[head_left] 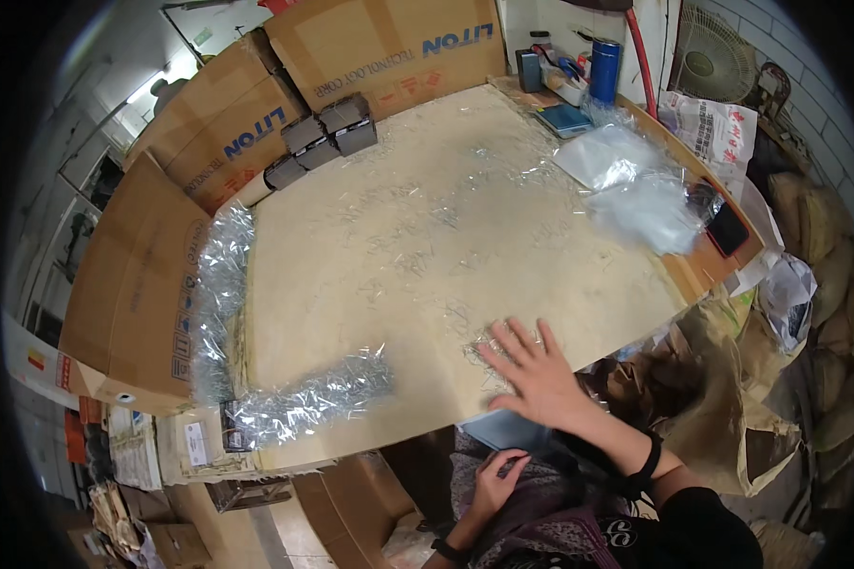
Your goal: Sorting small items and placing them into a plastic bag.
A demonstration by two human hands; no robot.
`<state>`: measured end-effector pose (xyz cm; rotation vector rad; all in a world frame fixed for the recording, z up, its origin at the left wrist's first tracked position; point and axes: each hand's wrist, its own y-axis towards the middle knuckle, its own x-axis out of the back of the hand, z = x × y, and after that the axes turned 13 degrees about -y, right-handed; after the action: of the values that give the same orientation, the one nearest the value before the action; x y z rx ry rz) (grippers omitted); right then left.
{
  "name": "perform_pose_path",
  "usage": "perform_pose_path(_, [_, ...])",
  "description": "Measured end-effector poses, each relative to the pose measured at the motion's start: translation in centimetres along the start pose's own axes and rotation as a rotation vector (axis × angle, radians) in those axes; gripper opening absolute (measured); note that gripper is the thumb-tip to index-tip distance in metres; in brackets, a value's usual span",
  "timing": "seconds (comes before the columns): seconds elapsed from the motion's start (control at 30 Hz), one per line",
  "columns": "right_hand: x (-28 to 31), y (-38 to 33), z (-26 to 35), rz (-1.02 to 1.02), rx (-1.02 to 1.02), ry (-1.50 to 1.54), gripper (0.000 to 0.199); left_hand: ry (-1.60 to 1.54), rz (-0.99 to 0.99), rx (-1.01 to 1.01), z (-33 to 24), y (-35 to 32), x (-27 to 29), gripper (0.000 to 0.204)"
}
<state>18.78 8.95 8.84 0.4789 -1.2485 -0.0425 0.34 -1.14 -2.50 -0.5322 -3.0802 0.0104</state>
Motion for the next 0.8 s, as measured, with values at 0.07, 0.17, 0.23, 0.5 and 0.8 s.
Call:
perform_pose_path(0.07, [-1.1,-1.0,1.9,0.083,0.058,-0.202,0.089,-0.006,-0.007,0.021,-0.3,-0.3,0.2,0.012])
perform_pose_path(0.17, [-0.7,-3.0,4.2,0.128,0.025,-0.168,0.088,-0.064,-0.052,0.073,-1.0,-1.0,0.6,0.012])
perform_pose_path(0.23, [-0.6,-4.7,4.4,0.15,0.027,-0.195,0.087,0.034,-0.007,-0.024,-1.9,-1.0,0.9,0.012])
perform_pose_path(0.5, [-0.2,-3.7,2.9,0.004,0.097,-0.049,0.073,-0.007,0.011,0.056,-3.8,-1.1,0.8,0.012])
perform_pose_path(0.8, [-1.6,-3.3,2.4,0.076,0.242,0.075,0.071,0.025,0.015,0.07,-3.6,-0.3,1.0,0.01])
